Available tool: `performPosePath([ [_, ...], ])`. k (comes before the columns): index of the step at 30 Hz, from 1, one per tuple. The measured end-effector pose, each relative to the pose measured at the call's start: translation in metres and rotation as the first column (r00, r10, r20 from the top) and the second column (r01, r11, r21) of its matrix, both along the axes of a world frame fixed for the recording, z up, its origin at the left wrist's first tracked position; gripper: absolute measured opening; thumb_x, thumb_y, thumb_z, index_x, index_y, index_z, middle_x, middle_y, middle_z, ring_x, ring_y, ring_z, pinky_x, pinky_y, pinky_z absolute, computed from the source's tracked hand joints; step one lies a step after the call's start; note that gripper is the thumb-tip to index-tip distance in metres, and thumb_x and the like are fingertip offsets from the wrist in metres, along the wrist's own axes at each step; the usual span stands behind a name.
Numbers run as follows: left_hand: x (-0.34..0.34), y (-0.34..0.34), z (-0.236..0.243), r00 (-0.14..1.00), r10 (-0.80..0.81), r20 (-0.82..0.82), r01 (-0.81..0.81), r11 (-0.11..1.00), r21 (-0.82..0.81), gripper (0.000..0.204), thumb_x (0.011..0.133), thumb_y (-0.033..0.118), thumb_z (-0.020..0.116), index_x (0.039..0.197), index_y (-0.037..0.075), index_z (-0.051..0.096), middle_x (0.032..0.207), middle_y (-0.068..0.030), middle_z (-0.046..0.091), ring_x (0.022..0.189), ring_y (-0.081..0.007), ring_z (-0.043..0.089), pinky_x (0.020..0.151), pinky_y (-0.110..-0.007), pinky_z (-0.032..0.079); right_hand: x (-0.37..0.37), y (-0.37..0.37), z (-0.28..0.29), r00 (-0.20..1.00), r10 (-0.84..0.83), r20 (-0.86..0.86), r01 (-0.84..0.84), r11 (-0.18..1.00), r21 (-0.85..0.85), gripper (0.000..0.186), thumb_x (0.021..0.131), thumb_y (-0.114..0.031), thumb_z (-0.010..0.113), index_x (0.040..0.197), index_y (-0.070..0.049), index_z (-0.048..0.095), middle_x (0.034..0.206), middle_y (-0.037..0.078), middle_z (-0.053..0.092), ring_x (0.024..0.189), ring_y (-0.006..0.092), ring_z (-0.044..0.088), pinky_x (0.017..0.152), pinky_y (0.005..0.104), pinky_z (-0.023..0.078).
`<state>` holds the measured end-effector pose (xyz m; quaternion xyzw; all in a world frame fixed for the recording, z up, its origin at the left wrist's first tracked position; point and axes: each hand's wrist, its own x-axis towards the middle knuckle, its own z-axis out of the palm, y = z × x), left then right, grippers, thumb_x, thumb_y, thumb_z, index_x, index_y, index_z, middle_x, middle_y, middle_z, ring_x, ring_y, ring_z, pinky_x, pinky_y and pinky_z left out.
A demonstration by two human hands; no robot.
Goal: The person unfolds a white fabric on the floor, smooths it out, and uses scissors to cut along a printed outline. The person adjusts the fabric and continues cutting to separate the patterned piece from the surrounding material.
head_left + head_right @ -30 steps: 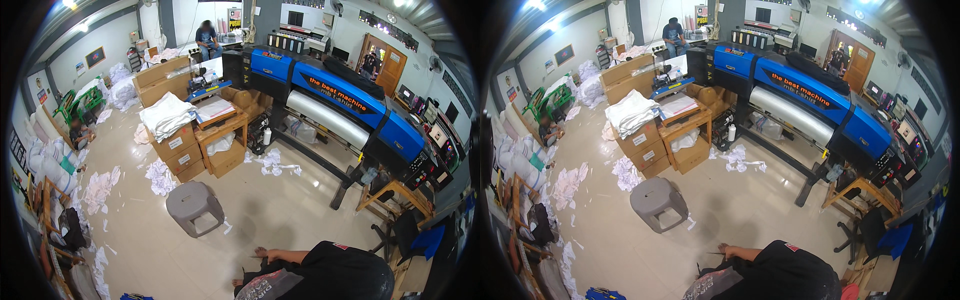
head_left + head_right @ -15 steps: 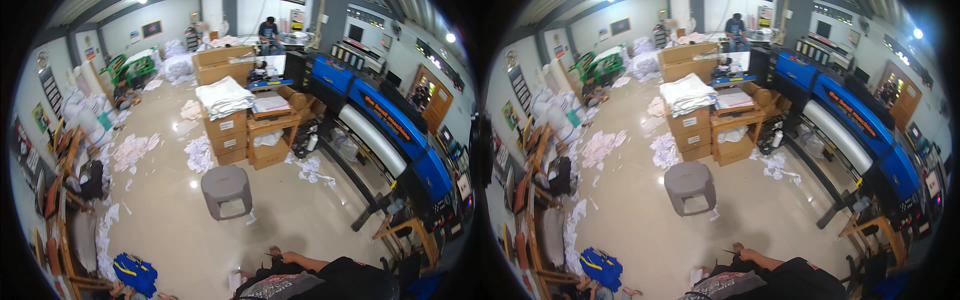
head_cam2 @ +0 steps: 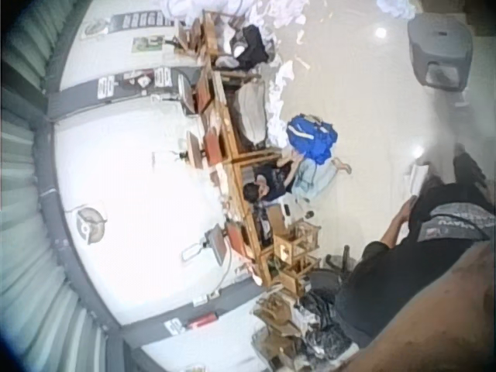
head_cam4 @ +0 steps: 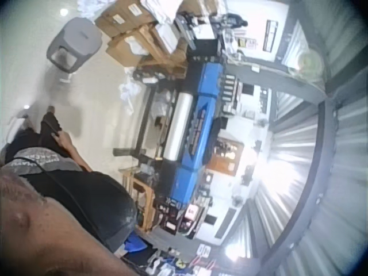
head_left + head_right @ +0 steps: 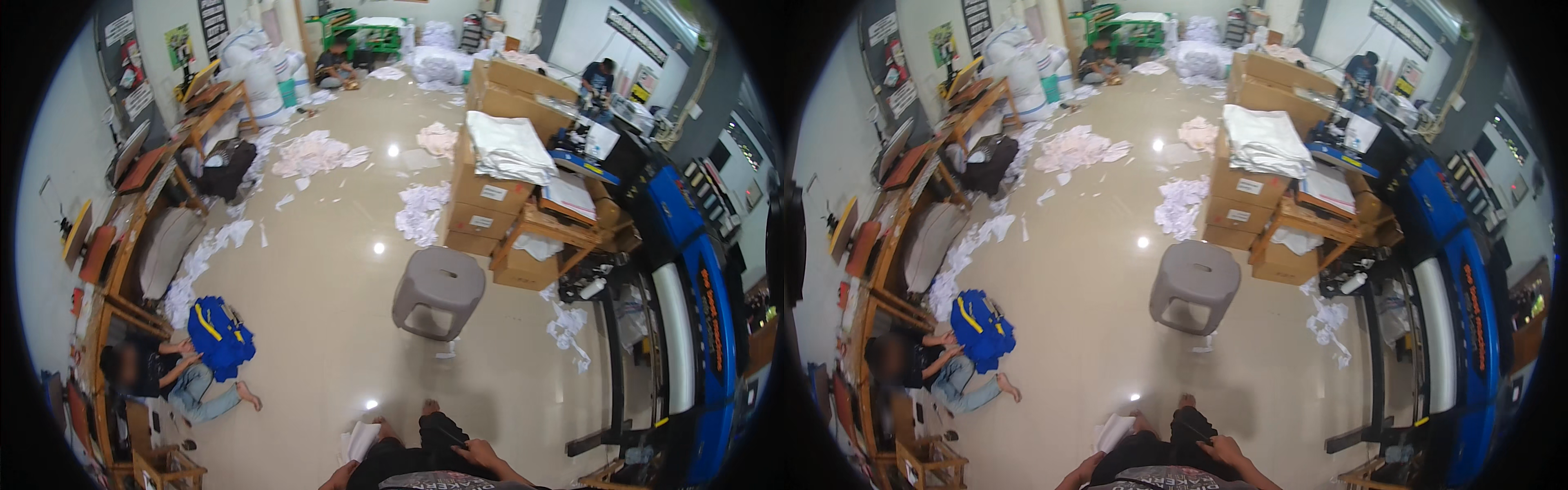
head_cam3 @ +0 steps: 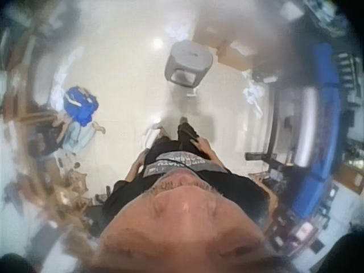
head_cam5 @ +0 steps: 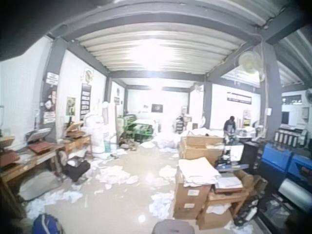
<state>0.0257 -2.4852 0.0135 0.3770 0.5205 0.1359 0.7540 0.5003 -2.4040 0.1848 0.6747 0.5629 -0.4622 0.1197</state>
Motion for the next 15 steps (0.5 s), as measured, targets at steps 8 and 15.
performPosePath([
  [8,0.033,-0.032,0.122,0.96,-0.029,-0.279,0.023,0.999,-0.027,0.059,0.1,0.032,0.066,0.149,0.001,0.059,0.149,-0.021,0.063,0.138,-0.0303,0.058,0.12,-0.04,0.041,-0.003,0.059,-0.019,0.956,0.285,-0.067,-0.291,0.953,-0.09,0.066,0.1,-0.065,0.058,0.096,-0.002,0.078,0.095,0.026,0.076,0.096,0.0467,0.073,0.087,0.0551,0.057],
  [15,0.131,-0.025,0.139,0.898,0.089,-0.43,-0.153,0.981,-0.116,0.051,0.106,0.03,0.06,0.145,-0.003,0.06,0.142,-0.025,0.066,0.135,-0.0351,0.062,0.116,-0.04,0.045,0.039,0.147,-0.031,0.89,0.45,-0.081,-0.457,0.871,-0.182,0.066,0.101,-0.065,0.059,0.095,-0.001,0.077,0.089,0.026,0.075,0.091,0.0469,0.072,0.084,0.0523,0.056],
])
